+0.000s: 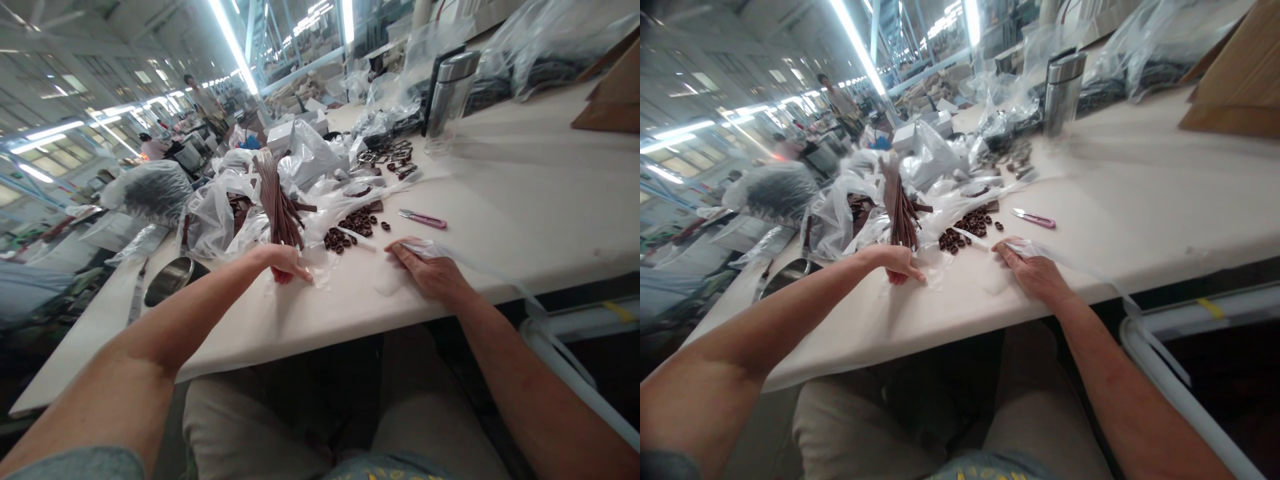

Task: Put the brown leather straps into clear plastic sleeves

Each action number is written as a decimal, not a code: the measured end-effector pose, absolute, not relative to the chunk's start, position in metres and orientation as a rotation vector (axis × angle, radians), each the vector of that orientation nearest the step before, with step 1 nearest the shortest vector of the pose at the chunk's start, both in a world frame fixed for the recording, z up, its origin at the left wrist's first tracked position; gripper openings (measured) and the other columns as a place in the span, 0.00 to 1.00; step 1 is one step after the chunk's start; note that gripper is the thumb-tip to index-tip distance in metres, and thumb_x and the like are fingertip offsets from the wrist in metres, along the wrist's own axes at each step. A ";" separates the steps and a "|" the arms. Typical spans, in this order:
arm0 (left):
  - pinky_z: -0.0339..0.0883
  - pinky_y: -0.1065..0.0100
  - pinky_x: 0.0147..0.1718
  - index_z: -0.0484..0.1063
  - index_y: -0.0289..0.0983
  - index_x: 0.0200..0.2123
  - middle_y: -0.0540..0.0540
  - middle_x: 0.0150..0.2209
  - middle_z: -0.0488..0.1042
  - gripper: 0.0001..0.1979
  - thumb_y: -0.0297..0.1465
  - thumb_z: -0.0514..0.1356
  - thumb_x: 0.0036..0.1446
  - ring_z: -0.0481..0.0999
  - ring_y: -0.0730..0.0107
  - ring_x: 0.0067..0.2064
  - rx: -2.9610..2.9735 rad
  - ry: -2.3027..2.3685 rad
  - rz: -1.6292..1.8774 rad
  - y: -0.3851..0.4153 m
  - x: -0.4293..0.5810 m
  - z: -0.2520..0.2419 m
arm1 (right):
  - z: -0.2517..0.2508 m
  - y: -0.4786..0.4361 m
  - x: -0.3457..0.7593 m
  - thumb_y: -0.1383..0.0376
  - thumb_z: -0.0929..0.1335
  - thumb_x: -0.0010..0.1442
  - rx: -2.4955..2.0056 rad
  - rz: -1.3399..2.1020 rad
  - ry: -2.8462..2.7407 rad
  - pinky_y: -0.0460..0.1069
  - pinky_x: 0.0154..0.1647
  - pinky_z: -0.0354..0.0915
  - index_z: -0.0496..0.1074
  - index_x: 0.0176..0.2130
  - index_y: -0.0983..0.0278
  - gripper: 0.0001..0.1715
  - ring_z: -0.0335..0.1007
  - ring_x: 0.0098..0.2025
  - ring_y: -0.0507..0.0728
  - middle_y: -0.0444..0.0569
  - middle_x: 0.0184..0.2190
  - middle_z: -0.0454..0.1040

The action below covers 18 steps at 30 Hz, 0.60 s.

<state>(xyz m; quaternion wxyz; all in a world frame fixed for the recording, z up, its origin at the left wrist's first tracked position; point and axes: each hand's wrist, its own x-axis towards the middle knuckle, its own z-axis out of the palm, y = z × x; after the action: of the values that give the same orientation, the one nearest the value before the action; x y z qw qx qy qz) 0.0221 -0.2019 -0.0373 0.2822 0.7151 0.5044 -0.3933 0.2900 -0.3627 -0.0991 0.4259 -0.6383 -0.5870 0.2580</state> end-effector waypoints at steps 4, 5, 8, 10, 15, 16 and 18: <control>0.71 0.64 0.30 0.69 0.35 0.11 0.41 0.18 0.73 0.30 0.55 0.65 0.46 0.73 0.65 0.22 1.957 1.389 -1.093 -0.204 0.026 -0.039 | -0.099 -0.363 0.290 0.52 0.60 0.66 -1.628 0.624 -1.479 0.50 0.39 0.70 0.76 0.38 0.57 0.19 0.76 0.38 0.59 0.46 0.35 0.78; 0.71 0.64 0.29 0.69 0.35 0.11 0.41 0.18 0.73 0.30 0.55 0.65 0.46 0.73 0.65 0.22 1.966 1.392 -1.098 -0.205 0.028 -0.039 | -0.098 -0.363 0.290 0.52 0.60 0.66 -1.631 0.621 -1.478 0.50 0.39 0.70 0.76 0.38 0.57 0.19 0.76 0.38 0.59 0.46 0.35 0.79; 0.70 0.64 0.30 0.70 0.35 0.12 0.41 0.19 0.74 0.30 0.54 0.64 0.48 0.75 0.63 0.24 2.041 1.418 -1.070 -0.210 0.030 -0.033 | -0.097 -0.363 0.290 0.52 0.61 0.66 -1.624 0.640 -1.459 0.49 0.39 0.70 0.76 0.39 0.58 0.19 0.76 0.37 0.58 0.46 0.35 0.79; 0.70 0.62 0.34 0.73 0.35 0.15 0.40 0.21 0.76 0.29 0.55 0.64 0.48 0.77 0.58 0.28 2.157 1.459 -0.991 -0.222 0.027 -0.027 | -0.097 -0.362 0.290 0.52 0.61 0.66 -1.632 0.659 -1.439 0.48 0.38 0.70 0.76 0.40 0.59 0.19 0.76 0.37 0.58 0.47 0.35 0.79; 0.68 0.60 0.45 0.79 0.36 0.39 0.38 0.40 0.80 0.27 0.56 0.60 0.55 0.79 0.53 0.45 2.643 1.698 -0.056 -0.286 -0.015 -0.026 | -0.097 -0.361 0.291 0.52 0.62 0.66 -1.633 0.640 -1.444 0.49 0.37 0.70 0.76 0.39 0.59 0.19 0.77 0.36 0.58 0.46 0.35 0.79; 0.69 0.62 0.45 0.78 0.37 0.40 0.40 0.41 0.80 0.27 0.56 0.61 0.54 0.79 0.56 0.44 2.726 1.674 0.351 -0.303 -0.027 -0.029 | -0.096 -0.361 0.291 0.52 0.62 0.65 -1.632 0.637 -1.444 0.49 0.36 0.70 0.76 0.39 0.58 0.19 0.77 0.36 0.59 0.46 0.34 0.79; 0.71 0.62 0.45 0.76 0.39 0.39 0.41 0.39 0.81 0.26 0.56 0.62 0.52 0.80 0.59 0.42 2.781 1.508 1.026 -0.336 -0.050 -0.037 | -0.094 -0.362 0.290 0.52 0.62 0.65 -1.646 0.640 -1.427 0.50 0.36 0.70 0.77 0.38 0.57 0.18 0.77 0.36 0.59 0.46 0.34 0.80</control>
<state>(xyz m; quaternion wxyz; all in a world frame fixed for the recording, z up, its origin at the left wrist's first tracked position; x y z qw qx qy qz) -0.0502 -0.3356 -0.0372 -0.0919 0.8327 0.4516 0.3071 0.2898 -0.3616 -0.0944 0.4217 -0.6574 -0.5698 0.2556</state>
